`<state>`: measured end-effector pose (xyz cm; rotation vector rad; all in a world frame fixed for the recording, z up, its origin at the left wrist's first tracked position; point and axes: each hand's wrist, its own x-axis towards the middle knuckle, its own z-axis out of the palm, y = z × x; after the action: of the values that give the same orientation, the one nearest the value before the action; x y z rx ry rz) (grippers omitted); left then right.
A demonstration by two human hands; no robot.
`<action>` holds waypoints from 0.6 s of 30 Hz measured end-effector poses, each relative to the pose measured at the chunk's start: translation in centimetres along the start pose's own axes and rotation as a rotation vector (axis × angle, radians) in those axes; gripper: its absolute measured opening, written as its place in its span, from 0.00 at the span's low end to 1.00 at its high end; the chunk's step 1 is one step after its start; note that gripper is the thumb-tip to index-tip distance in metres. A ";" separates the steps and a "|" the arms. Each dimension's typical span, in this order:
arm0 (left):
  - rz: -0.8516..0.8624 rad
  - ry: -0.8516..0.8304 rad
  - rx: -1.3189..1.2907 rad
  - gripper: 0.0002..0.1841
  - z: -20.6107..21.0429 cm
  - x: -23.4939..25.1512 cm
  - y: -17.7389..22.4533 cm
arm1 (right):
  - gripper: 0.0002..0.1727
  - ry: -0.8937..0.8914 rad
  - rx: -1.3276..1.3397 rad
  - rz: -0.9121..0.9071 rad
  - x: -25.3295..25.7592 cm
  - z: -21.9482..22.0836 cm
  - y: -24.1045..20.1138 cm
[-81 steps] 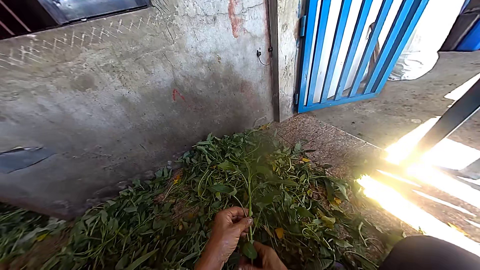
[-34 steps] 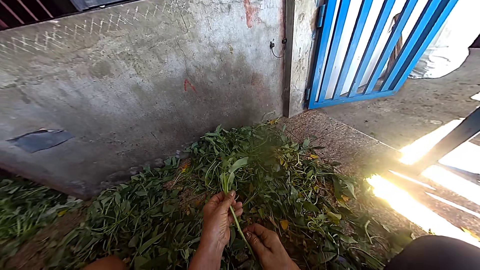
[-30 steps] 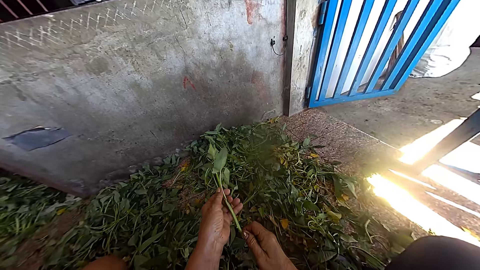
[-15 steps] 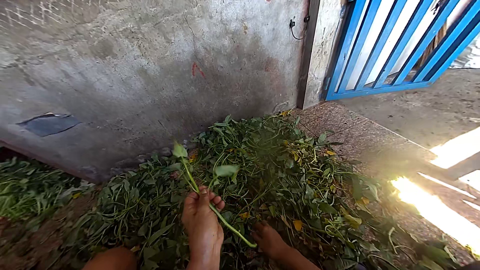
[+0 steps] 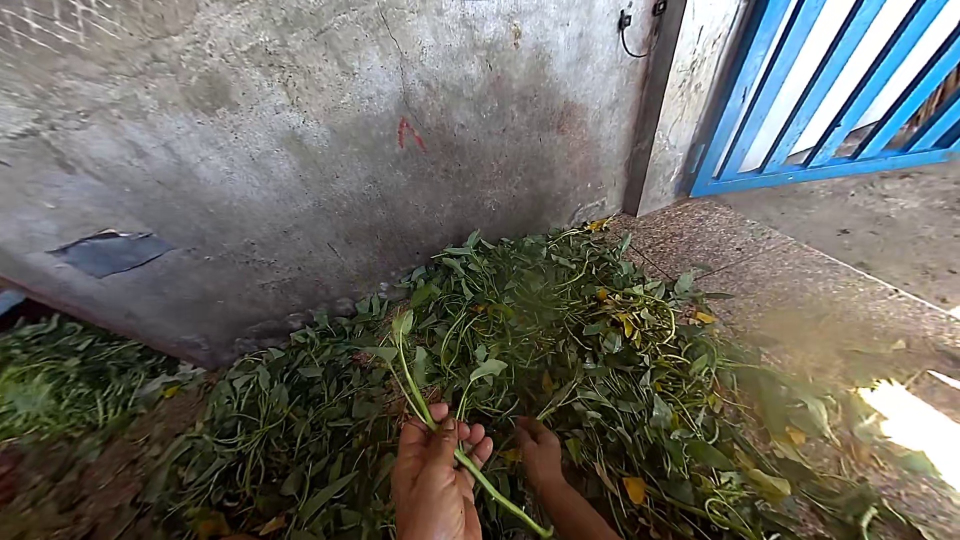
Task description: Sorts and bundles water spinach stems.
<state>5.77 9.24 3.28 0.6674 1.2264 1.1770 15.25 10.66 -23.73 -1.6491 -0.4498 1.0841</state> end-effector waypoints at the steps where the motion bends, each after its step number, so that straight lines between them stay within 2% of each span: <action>1: 0.009 -0.001 -0.004 0.07 0.0 0.0 0.1 | 0.15 0.045 -0.029 -0.146 -1.4 -0.6 -0.6; 3: 0.038 -0.006 -0.004 0.06 0.0 -0.1 0.2 | 0.14 0.067 -0.166 -0.358 -4.0 -2.2 -1.5; 7: 0.117 -0.021 0.015 0.06 -0.1 -0.7 -0.3 | 0.16 -0.015 -0.506 -0.415 -7.1 -6.5 -2.2; 10: 0.218 -0.032 0.062 0.08 -0.5 -0.7 -1.0 | 0.21 0.095 -0.483 -0.622 -10.2 -8.1 -3.6; 13: 0.246 -0.042 0.125 0.08 -0.4 -0.8 -1.5 | 0.28 0.124 -0.446 -0.733 -12.4 -8.9 -4.8; 18: 0.185 -0.132 0.175 0.08 -0.5 -1.4 -2.5 | 0.24 0.158 -0.442 -0.882 -15.1 -8.8 -7.2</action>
<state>6.21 7.07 1.36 0.9918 1.1835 1.1649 16.30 -2.82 -10.56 -1.6114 -1.2290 0.1973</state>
